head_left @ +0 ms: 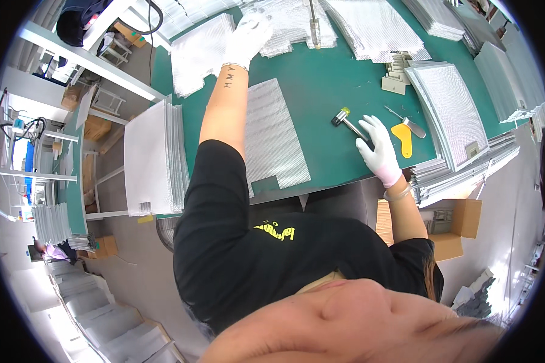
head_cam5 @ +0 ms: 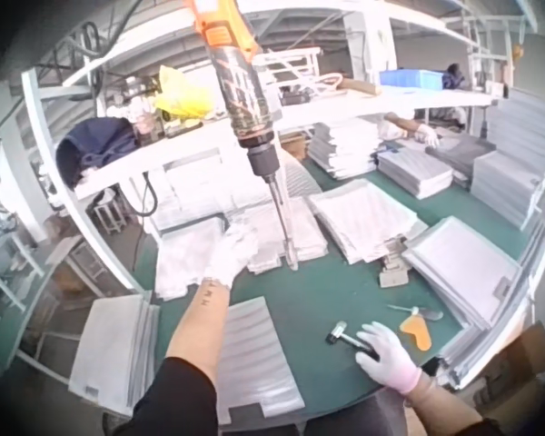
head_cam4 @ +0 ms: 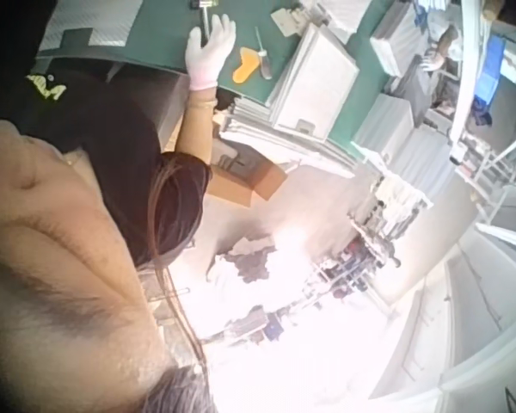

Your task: The person assembles white mesh-like panels by inserting metal strips into the edges and securing them with a hammer. They then use a power drill to fasten components onto the panels. The person handles multiple panels, stacking them on the table as they work.

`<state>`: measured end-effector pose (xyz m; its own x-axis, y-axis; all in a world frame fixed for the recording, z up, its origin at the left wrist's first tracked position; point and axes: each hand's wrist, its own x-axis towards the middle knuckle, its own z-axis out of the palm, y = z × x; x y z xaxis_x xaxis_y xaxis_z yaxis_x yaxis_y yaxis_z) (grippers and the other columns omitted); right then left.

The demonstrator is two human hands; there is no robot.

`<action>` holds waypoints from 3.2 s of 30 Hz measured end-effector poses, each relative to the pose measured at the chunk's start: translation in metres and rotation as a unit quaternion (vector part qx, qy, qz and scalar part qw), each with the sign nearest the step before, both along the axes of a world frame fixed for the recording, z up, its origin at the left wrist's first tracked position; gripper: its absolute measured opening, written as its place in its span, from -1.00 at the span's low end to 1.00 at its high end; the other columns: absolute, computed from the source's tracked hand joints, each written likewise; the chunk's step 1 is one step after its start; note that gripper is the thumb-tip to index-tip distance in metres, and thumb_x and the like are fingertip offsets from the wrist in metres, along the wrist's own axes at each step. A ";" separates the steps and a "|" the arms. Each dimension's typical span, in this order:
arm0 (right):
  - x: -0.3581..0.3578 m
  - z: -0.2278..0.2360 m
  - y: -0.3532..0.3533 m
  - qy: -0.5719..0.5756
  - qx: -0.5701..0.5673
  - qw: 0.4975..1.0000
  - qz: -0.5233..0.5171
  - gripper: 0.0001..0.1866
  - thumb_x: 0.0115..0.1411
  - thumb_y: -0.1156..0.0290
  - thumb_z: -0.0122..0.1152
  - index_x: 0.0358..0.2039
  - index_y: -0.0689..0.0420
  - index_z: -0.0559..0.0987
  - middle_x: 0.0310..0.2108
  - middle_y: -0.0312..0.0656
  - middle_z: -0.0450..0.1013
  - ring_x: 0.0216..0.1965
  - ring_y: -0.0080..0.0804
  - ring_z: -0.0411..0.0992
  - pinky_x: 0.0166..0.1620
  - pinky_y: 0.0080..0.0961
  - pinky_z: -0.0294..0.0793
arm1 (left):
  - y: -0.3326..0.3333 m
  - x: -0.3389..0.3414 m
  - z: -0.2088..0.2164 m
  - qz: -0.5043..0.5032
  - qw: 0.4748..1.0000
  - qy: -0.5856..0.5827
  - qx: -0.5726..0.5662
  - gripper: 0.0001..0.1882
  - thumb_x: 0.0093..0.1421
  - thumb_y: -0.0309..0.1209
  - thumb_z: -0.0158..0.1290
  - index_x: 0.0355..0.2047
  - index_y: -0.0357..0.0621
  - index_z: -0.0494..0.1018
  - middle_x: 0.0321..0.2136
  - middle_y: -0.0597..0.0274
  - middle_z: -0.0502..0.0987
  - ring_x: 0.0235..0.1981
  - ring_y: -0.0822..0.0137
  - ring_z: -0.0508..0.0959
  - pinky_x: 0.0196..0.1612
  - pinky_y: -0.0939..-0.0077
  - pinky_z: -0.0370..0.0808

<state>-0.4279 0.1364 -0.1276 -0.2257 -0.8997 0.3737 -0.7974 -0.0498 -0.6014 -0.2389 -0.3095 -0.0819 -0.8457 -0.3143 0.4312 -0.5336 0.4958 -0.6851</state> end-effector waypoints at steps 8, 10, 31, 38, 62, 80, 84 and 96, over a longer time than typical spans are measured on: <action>0.008 -0.001 -0.005 -0.035 -0.009 0.999 0.007 -0.52 0.19 0.35 0.25 0.12 0.21 0.49 0.19 0.05 0.39 0.30 0.07 0.25 0.34 -0.16 0.22 | 0.057 0.030 -0.001 -0.105 0.993 -0.045 0.026 -0.63 0.25 -0.40 -0.01 0.07 0.12 0.48 0.07 0.34 0.51 0.15 0.26 0.47 0.28 0.36 0.37; 0.008 0.001 -0.010 -0.049 0.001 0.999 0.000 -0.54 0.21 0.36 0.23 0.11 0.22 0.50 0.17 0.03 0.41 0.29 0.03 0.28 0.33 -0.19 0.23 | 0.063 0.045 -0.009 -0.148 0.988 -0.047 0.008 -0.61 0.26 -0.41 -0.03 0.10 0.11 0.47 0.06 0.34 0.52 0.13 0.28 0.48 0.26 0.39 0.40; 0.144 0.041 -0.044 -0.151 0.059 0.987 0.020 0.00 0.10 0.46 0.36 0.46 0.20 -0.01 -0.22 -0.11 0.56 -0.45 -0.41 0.47 -0.26 -0.51 0.52 | 0.376 0.239 -0.032 0.112 0.535 0.605 0.579 -0.51 0.23 -0.50 0.19 0.14 -0.32 0.35 -0.25 0.23 0.59 -0.39 0.51 0.55 -0.24 0.55 0.54; 0.152 0.010 -0.060 -0.052 0.099 0.994 -0.002 -0.09 0.13 0.31 0.35 0.42 0.18 0.11 -0.25 -0.02 0.54 -0.32 -0.11 0.55 -0.20 -0.33 0.56 | 0.361 0.246 -0.057 0.184 0.708 0.471 0.493 -0.45 0.19 -0.27 0.22 0.12 -0.30 0.41 -0.23 0.01 0.58 -0.27 0.15 0.59 -0.18 0.35 0.54; 0.149 0.004 -0.068 0.150 0.247 0.957 0.012 -0.40 0.19 0.06 0.23 0.20 0.03 0.46 -0.18 0.00 0.48 -0.14 -0.03 0.52 -0.07 -0.19 0.53 | 0.356 0.249 -0.056 0.277 0.750 0.366 0.476 -0.34 0.13 -0.17 0.23 0.18 -0.25 0.39 0.12 -0.12 0.46 0.02 -0.01 0.55 0.05 0.23 0.50; 0.238 0.042 -0.415 0.138 0.290 0.937 -0.135 -0.13 0.03 -0.22 0.29 0.24 0.09 0.40 0.29 0.13 0.27 0.33 -0.03 0.26 0.32 0.07 0.20 | 0.326 0.260 -0.067 0.094 0.808 0.277 0.511 -0.37 0.13 -0.18 0.16 0.21 -0.09 0.39 0.28 -0.09 0.26 0.32 -0.18 0.20 0.40 -0.15 -0.02; 0.222 0.057 -0.437 0.078 0.382 0.921 -0.021 -0.12 0.05 -0.06 0.27 0.33 0.07 0.29 0.40 0.16 0.09 0.31 0.08 0.27 0.33 0.12 0.20 | 0.330 0.267 -0.050 0.080 0.787 0.374 0.483 -0.31 0.10 -0.26 0.21 0.22 -0.25 0.33 0.29 -0.26 0.19 0.30 -0.21 0.21 0.38 -0.13 0.04; 0.227 0.075 -0.425 0.139 0.149 0.974 -0.095 -0.29 0.09 -0.05 0.23 0.17 0.11 0.48 0.27 0.09 0.28 0.19 0.09 0.41 0.16 0.00 0.41 | 0.351 0.281 -0.066 0.051 0.754 0.428 0.496 -0.26 0.08 -0.25 0.24 0.22 -0.35 0.30 0.29 -0.32 0.18 0.27 -0.27 0.22 0.33 -0.08 0.14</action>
